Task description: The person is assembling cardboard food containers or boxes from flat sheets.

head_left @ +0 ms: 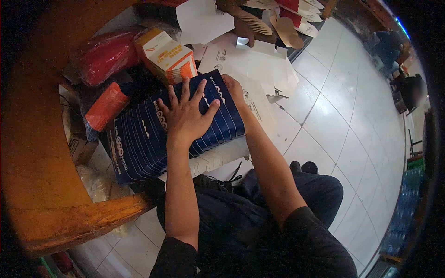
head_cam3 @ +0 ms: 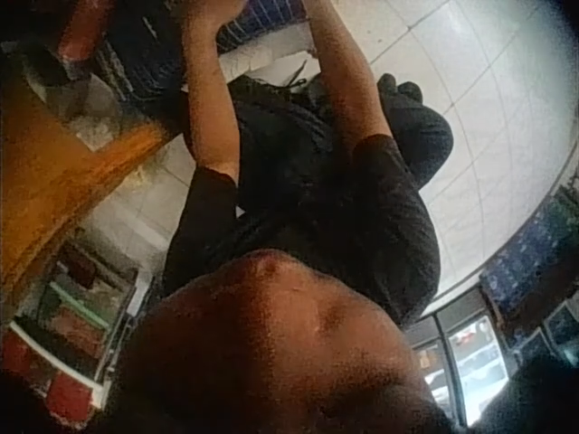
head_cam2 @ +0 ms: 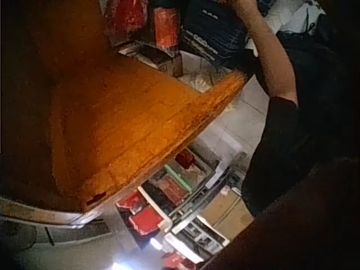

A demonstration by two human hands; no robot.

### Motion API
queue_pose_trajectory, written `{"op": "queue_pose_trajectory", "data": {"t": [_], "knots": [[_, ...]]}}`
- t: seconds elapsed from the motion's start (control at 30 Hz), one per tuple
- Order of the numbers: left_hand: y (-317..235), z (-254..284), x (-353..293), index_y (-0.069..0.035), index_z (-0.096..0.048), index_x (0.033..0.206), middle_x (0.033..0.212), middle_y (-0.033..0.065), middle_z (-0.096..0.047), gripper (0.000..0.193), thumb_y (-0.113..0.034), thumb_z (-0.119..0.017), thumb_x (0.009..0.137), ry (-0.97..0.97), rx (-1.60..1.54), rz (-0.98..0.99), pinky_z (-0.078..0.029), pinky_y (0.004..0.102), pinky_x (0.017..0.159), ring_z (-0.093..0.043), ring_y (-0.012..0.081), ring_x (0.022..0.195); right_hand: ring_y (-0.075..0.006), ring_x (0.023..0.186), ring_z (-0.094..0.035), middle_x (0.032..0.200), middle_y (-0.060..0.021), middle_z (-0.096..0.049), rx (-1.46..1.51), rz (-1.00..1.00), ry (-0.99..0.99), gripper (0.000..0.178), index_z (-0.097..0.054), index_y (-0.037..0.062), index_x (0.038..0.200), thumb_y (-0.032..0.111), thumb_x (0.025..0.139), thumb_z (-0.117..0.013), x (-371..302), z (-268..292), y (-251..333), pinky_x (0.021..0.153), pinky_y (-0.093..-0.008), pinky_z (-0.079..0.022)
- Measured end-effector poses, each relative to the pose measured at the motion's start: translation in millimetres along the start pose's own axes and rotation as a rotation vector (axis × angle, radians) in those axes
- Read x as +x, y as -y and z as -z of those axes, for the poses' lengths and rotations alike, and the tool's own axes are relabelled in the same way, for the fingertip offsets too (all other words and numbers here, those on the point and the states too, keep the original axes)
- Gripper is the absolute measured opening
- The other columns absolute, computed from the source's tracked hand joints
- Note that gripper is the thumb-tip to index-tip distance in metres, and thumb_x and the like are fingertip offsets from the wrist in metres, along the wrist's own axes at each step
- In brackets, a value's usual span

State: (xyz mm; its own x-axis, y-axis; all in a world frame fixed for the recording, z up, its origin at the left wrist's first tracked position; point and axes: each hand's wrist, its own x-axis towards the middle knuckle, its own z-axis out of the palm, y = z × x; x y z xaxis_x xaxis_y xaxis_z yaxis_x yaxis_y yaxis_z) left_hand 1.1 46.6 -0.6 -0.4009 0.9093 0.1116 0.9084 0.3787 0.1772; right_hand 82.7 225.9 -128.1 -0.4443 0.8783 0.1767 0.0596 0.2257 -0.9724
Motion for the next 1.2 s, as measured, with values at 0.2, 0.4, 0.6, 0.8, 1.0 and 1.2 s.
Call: {"op": "queue_pose_trajectory", "data": {"t": [0.2, 0.4, 0.6, 0.8, 1.0, 1.2], "knots": [[-1, 3, 0, -0.036, -0.03, 0.151, 0.162, 0.0064, -0.017, 0.07, -0.069, -0.042, 0.09, 0.01, -0.022, 0.007, -0.005, 0.0675, 0.114, -0.012, 0.0411, 0.147, -0.0278, 0.133, -0.047, 0.141, -0.0201, -0.05, -0.004, 0.084, 0.032, 0.06, -0.043, 0.0089, 0.144, 0.029, 0.091, -0.062, -29, 31, 27, 0.108, -0.0353, -0.037], [-4, 6, 0, -0.034, -0.03, 0.151, 0.163, 0.0054, -0.013, 0.07, -0.067, -0.041, 0.091, 0.038, 0.007, 0.018, -0.004, 0.0665, 0.115, -0.008, 0.0403, 0.148, -0.0273, 0.144, -0.027, 0.155, -0.0173, -0.031, 0.535, -0.226, 0.237, 0.075, -0.03, -0.0041, 0.147, 0.055, 0.102, -0.027, -161, 69, 70, 0.119, -0.0394, -0.017], [-4, 6, -2, -0.035, -0.03, 0.151, 0.163, 0.0051, -0.013, 0.07, -0.067, -0.041, 0.09, 0.017, -0.014, 0.021, -0.004, 0.0662, 0.115, -0.009, 0.0404, 0.148, -0.0243, 0.128, -0.048, 0.131, -0.0154, -0.057, 0.523, -0.225, 0.18, 0.074, -0.051, -0.0052, 0.132, 0.056, 0.103, -0.022, -156, 50, 56, 0.113, -0.04, -0.028], [-4, 9, -3, -0.037, -0.029, 0.151, 0.162, 0.0045, -0.014, 0.07, -0.069, -0.041, 0.09, 0.049, -0.01, 0.025, -0.003, 0.0682, 0.114, -0.009, 0.0402, 0.148, -0.0236, 0.139, -0.034, 0.148, -0.0171, -0.04, 0.332, 0.034, 0.225, 0.07, -0.039, 0.0014, 0.145, 0.056, 0.102, -0.029, -34, 33, 57, 0.116, -0.0381, -0.022], [-5, 10, 0, -0.037, -0.027, 0.152, 0.163, 0.0036, -0.011, 0.07, -0.068, -0.041, 0.09, 0.083, 0.013, 0.034, -0.003, 0.0666, 0.115, -0.008, 0.0408, 0.148, -0.0208, 0.127, -0.045, 0.137, -0.0115, -0.049, 0.451, -0.207, 0.258, 0.068, -0.043, 0.001, 0.139, 0.056, 0.1, -0.038, -48, 13, 72, 0.112, -0.0325, -0.029], [-6, 10, 0, -0.036, -0.028, 0.152, 0.162, 0.005, -0.014, 0.07, -0.069, -0.04, 0.09, 0.068, -0.002, 0.012, -0.004, 0.0681, 0.114, -0.009, 0.0415, 0.148, -0.0228, 0.135, -0.038, 0.145, -0.0136, -0.043, 0.385, -0.196, 0.323, 0.073, -0.04, 0.0027, 0.143, 0.061, 0.099, -0.034, -35, 9, 70, 0.116, -0.0332, -0.024]]}}
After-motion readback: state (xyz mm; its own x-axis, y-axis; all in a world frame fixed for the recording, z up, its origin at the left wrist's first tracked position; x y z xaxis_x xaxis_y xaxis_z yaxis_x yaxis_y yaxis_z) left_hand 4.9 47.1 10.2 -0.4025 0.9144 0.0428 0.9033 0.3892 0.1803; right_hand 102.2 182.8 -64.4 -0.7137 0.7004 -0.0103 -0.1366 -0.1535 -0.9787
